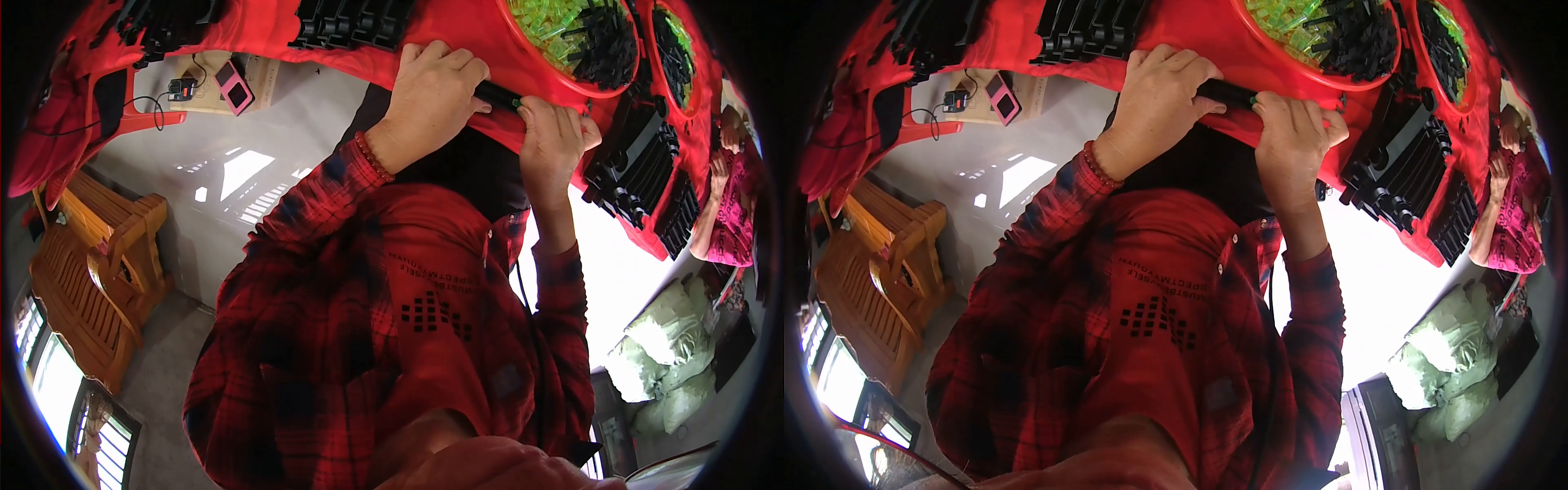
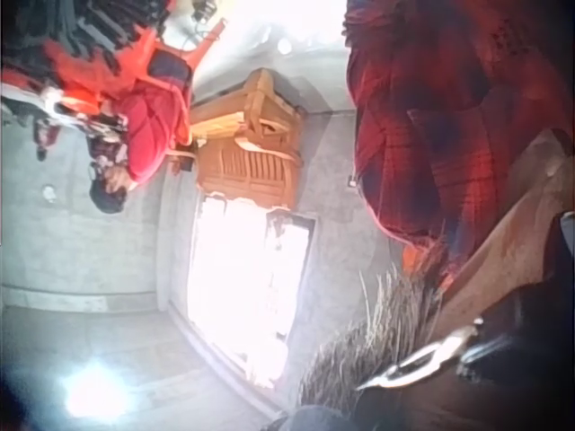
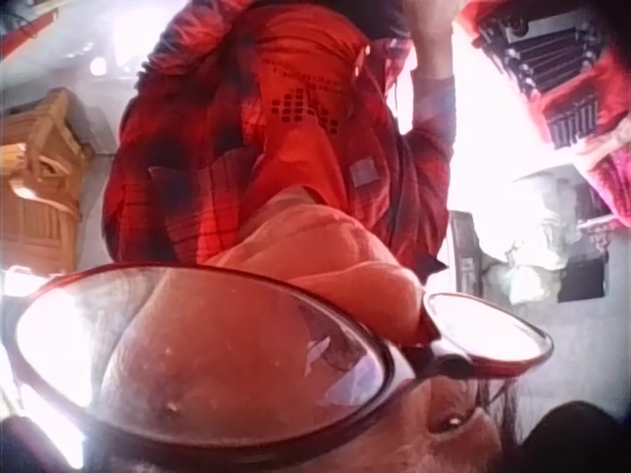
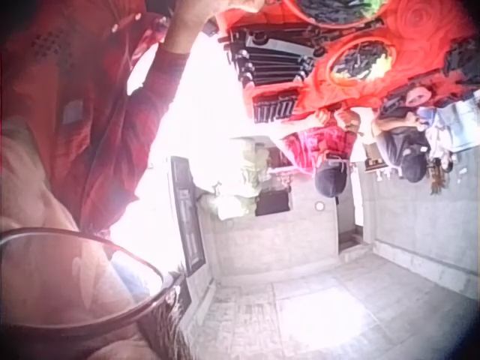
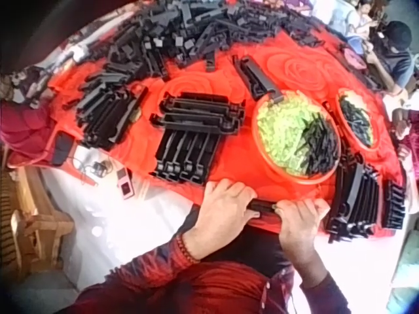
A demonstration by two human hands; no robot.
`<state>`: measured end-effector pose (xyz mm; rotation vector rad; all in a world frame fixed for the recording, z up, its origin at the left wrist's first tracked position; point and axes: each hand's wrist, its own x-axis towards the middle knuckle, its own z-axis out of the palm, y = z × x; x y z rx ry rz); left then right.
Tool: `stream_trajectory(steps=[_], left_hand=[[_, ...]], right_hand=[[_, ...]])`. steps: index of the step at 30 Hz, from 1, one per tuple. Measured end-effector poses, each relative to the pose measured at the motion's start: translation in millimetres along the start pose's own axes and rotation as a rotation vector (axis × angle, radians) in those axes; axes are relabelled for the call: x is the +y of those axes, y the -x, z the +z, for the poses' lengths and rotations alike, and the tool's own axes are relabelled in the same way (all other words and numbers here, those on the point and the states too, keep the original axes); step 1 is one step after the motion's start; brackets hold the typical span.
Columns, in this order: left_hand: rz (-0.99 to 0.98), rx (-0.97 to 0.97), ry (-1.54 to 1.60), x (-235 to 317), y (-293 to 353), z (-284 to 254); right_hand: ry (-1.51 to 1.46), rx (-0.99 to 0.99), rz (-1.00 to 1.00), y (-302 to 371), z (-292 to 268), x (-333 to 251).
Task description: The person assembles plastic components by inserting small pieces into black plastic housings by hand and stacks the assembled parts on the table.
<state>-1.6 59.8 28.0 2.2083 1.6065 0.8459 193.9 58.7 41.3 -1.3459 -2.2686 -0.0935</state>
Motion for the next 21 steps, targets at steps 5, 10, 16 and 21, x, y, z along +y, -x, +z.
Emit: stream_trajectory(steps=[5,10,16,21], left_hand=[[-0.011,-0.027,-0.030,2.0,-1.3,1.3],[-0.007,-0.016,-0.021,1.6,-0.8,0.5],[-0.014,-0.045,-0.014,2.3,-4.3,-4.4],[-0.016,-0.059,-0.012,2.1,-4.8,-5.6]], right_hand=[[-0.024,0.035,-0.017,1.6,4.6,0.7],[-0.001,0.017,-0.040,2.4,3.5,1.3],[0.076,0.038,0.014,8.5,0.2,-1.7],[0.080,0.047,0.035,7.9,1.4,-1.8]])
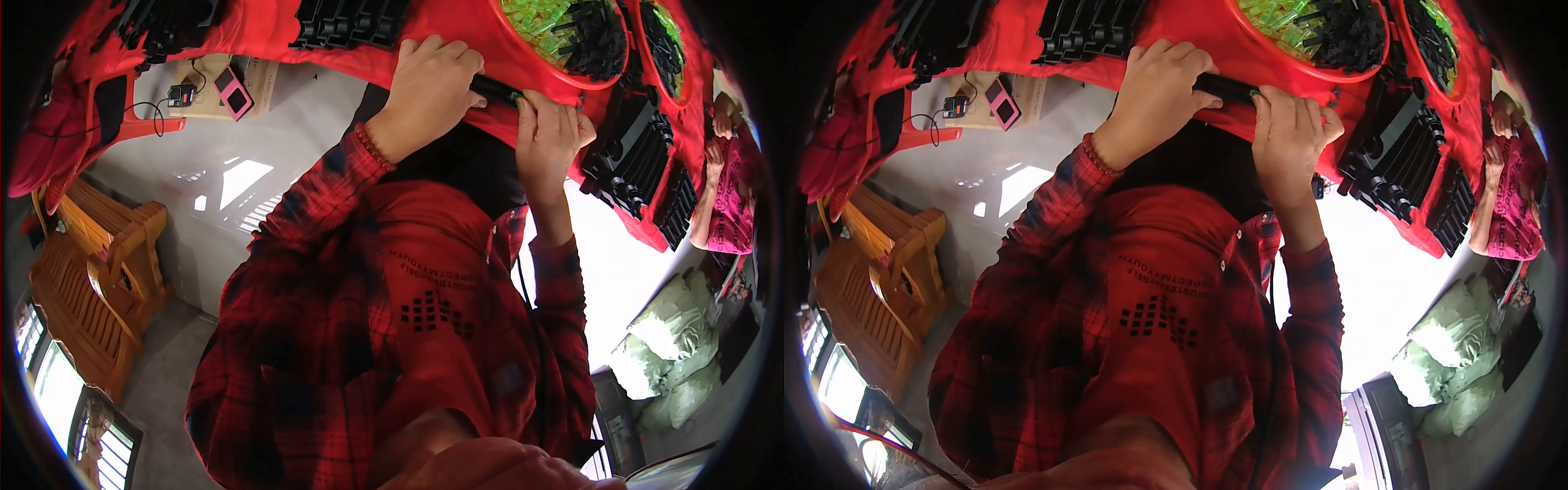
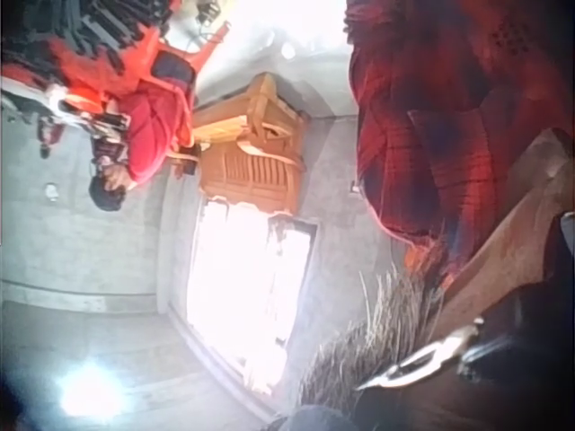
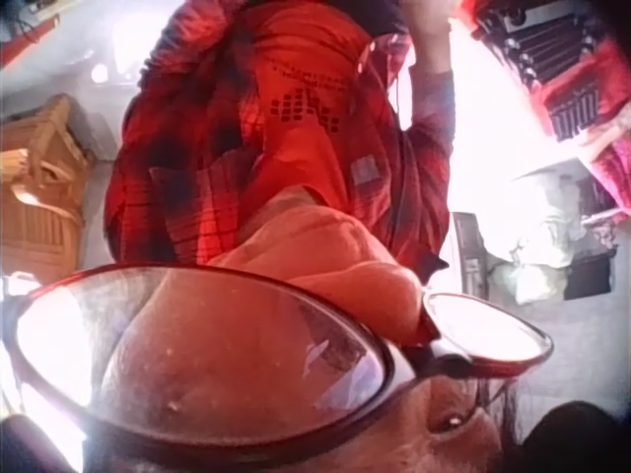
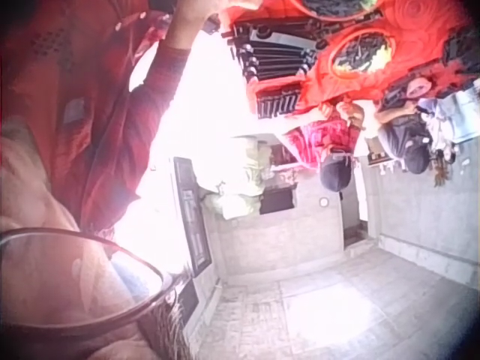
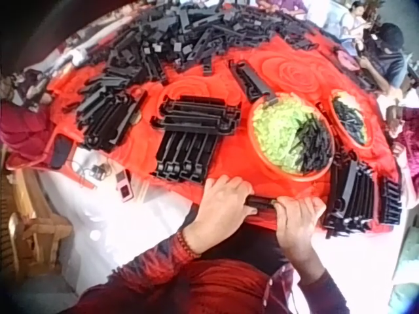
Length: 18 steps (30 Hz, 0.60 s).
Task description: The person assembles plastic components by inserting small pieces into black plastic housings by hand and stacks the assembled parts on the table.
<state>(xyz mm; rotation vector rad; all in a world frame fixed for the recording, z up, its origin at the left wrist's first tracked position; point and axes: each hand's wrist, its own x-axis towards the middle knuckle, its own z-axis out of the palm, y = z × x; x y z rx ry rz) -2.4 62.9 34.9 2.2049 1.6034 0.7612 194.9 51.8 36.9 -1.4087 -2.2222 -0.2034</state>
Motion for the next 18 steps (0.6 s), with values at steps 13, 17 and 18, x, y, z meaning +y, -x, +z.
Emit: stream_trajectory(steps=[13,17,18], left_hand=[[0.005,0.008,0.006,-0.9,0.8,1.2],[0.009,0.014,0.016,-1.7,0.3,2.2],[0.008,0.011,0.018,-1.5,-0.2,2.0]], right_hand=[[-0.069,-0.002,0.011,-1.7,2.5,1.9],[-0.070,-0.007,-0.005,-3.5,3.3,2.7],[-0.069,-0.010,-0.003,-3.7,3.6,3.0]])
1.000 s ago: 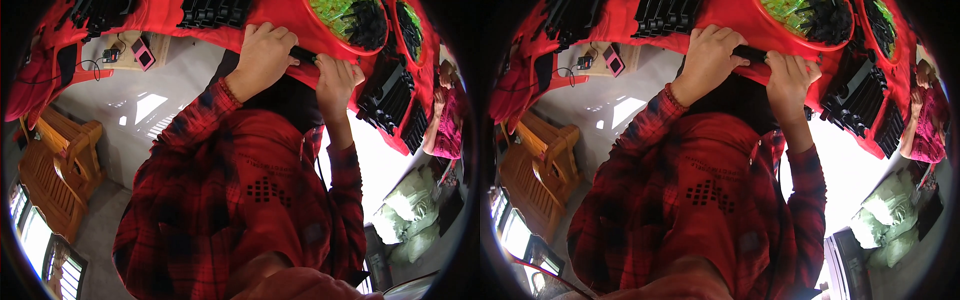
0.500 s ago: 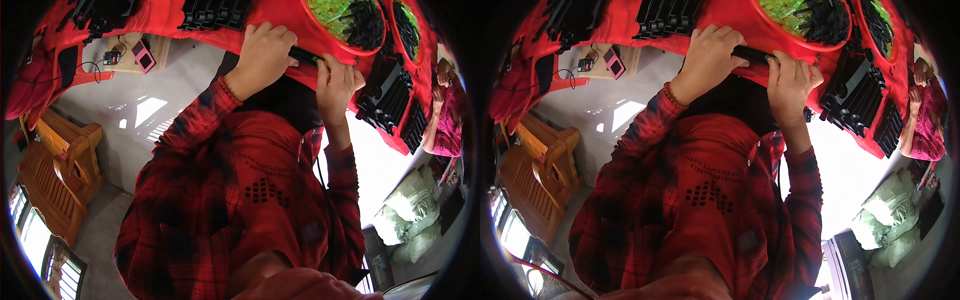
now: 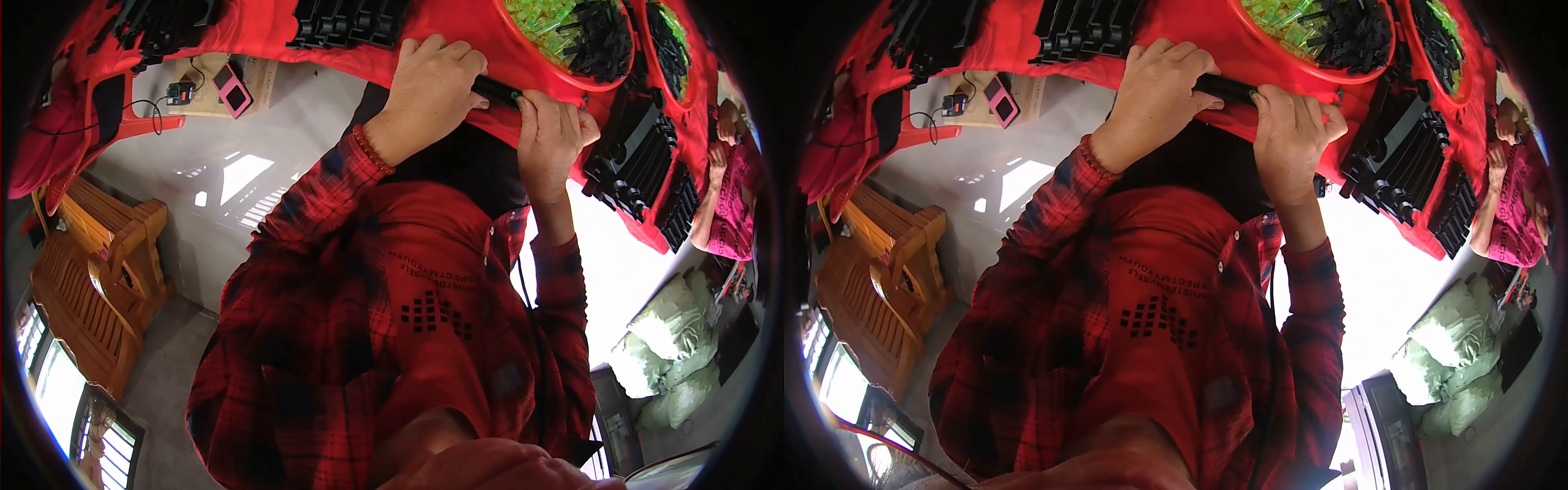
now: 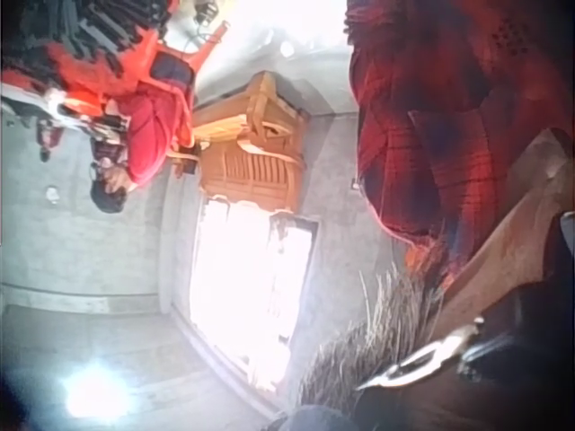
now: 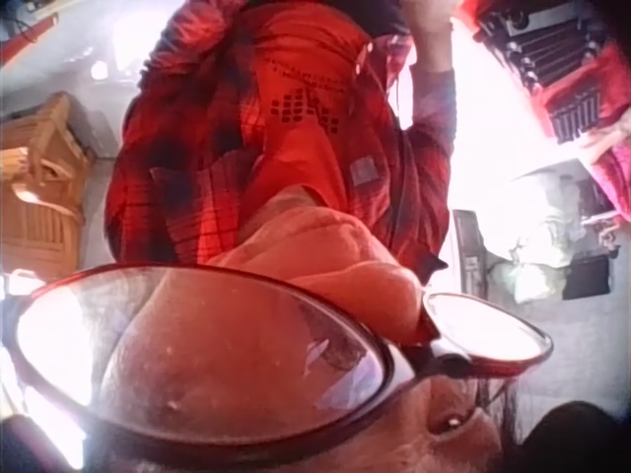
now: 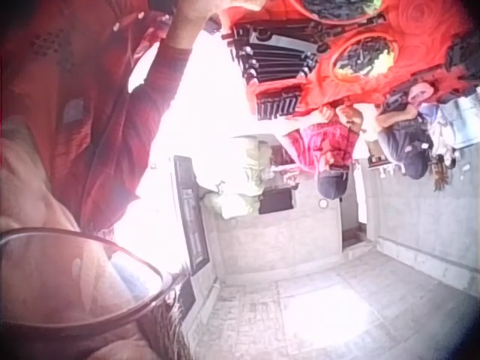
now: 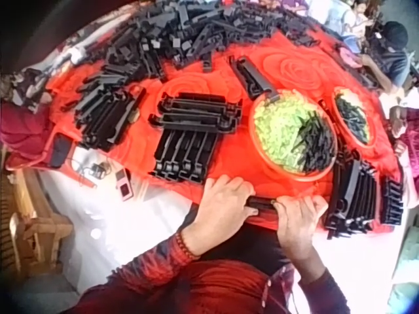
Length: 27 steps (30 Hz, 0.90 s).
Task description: The person assembles plastic components by inserting small pieces into black plastic housings by hand and stacks the assembled parts on the table.
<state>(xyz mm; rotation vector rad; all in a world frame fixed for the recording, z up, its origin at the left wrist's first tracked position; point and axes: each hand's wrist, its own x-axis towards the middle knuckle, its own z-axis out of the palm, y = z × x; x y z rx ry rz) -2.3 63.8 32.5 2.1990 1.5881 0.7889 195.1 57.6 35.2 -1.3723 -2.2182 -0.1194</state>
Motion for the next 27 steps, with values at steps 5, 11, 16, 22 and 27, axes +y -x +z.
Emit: stream_trajectory(steps=[5,11,16,22,27], left_hand=[[-0.001,-0.013,0.001,0,0,1],[-0.020,-0.036,-0.002,-1,0,0],[-0.013,-0.011,0.005,0,0,0],[-0.006,-0.005,0.011,-1,1,0],[-0.015,-0.008,0.018,0,1,0]], right_hand=[[-0.005,0.020,-0.031,-1,1,-1],[0.011,-0.046,-0.046,-8,-5,-3],[-0.033,-0.053,0.002,-4,-13,-5],[-0.061,-0.050,0.002,-4,-11,-5],[-0.074,-0.047,0.009,-2,-9,-4]])
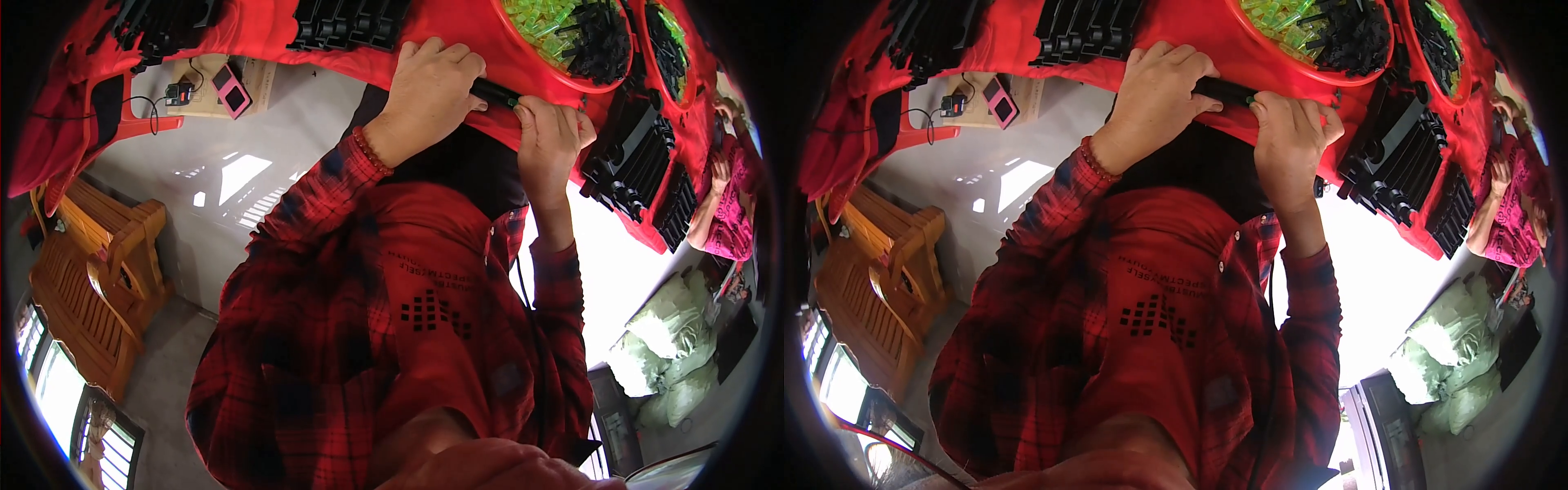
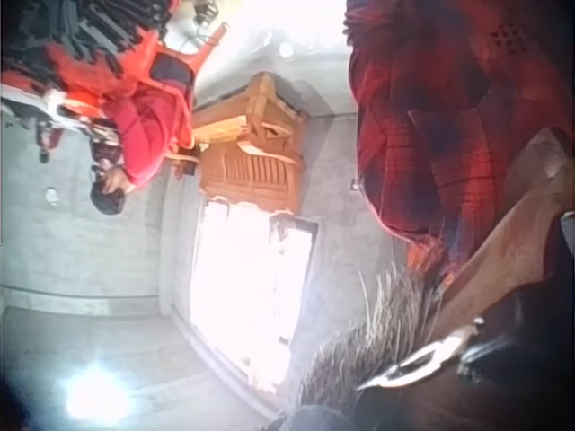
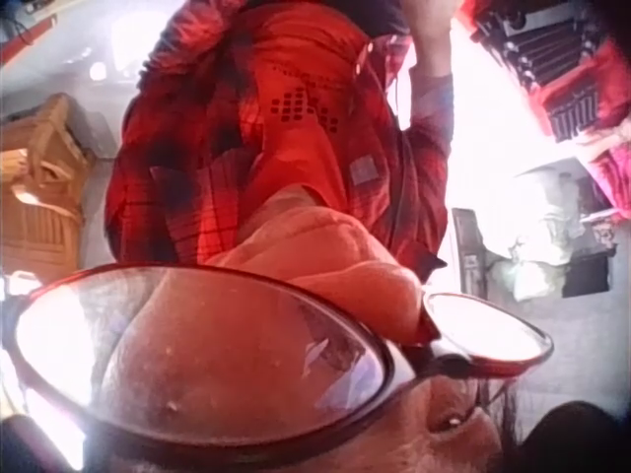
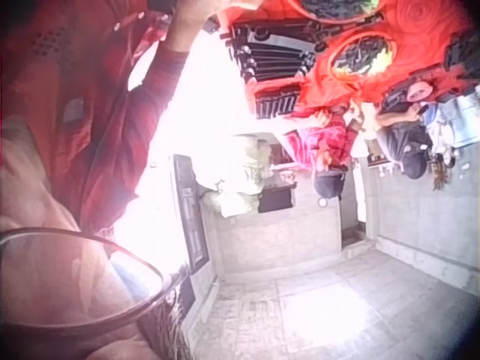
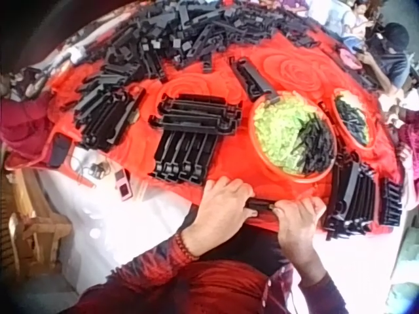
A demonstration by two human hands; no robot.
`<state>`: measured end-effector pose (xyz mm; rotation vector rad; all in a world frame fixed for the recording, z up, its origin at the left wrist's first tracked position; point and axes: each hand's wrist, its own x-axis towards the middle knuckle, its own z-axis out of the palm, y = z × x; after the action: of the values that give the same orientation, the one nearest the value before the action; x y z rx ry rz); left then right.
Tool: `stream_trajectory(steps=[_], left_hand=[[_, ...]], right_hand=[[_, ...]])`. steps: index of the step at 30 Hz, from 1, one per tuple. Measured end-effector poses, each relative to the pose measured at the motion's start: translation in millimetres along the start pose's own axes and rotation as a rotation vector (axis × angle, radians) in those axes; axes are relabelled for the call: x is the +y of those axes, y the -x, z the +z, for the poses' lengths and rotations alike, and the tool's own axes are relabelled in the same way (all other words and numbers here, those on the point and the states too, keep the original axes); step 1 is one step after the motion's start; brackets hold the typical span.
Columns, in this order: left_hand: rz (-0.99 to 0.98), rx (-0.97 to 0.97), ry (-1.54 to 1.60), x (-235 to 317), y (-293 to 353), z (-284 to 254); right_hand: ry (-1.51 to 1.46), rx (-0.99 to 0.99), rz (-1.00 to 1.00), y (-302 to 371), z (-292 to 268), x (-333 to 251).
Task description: The person assembles plastic components by inserting small pieces into black plastic housings by hand and stacks the assembled parts on the table.
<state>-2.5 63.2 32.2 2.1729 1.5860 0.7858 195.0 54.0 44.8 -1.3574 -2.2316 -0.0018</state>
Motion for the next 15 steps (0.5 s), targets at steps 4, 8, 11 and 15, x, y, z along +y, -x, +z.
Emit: stream_trajectory(steps=[4,8,11,15], left_hand=[[0.005,0.002,-0.006,-0.2,-0.6,0.2],[-0.006,-0.011,-0.013,2.2,-1.8,-0.3],[-0.011,-0.021,-0.018,3.3,-1.5,-1.9],[-0.002,-0.006,-0.041,2.2,-0.7,-0.4]], right_hand=[[-0.013,-0.005,0.008,-0.9,0.8,0.6],[-0.037,0.016,0.002,0.4,3.6,1.2],[-0.034,0.006,0.002,-0.7,2.8,0.7],[-0.021,0.014,-0.013,-3.2,1.6,0.2]])
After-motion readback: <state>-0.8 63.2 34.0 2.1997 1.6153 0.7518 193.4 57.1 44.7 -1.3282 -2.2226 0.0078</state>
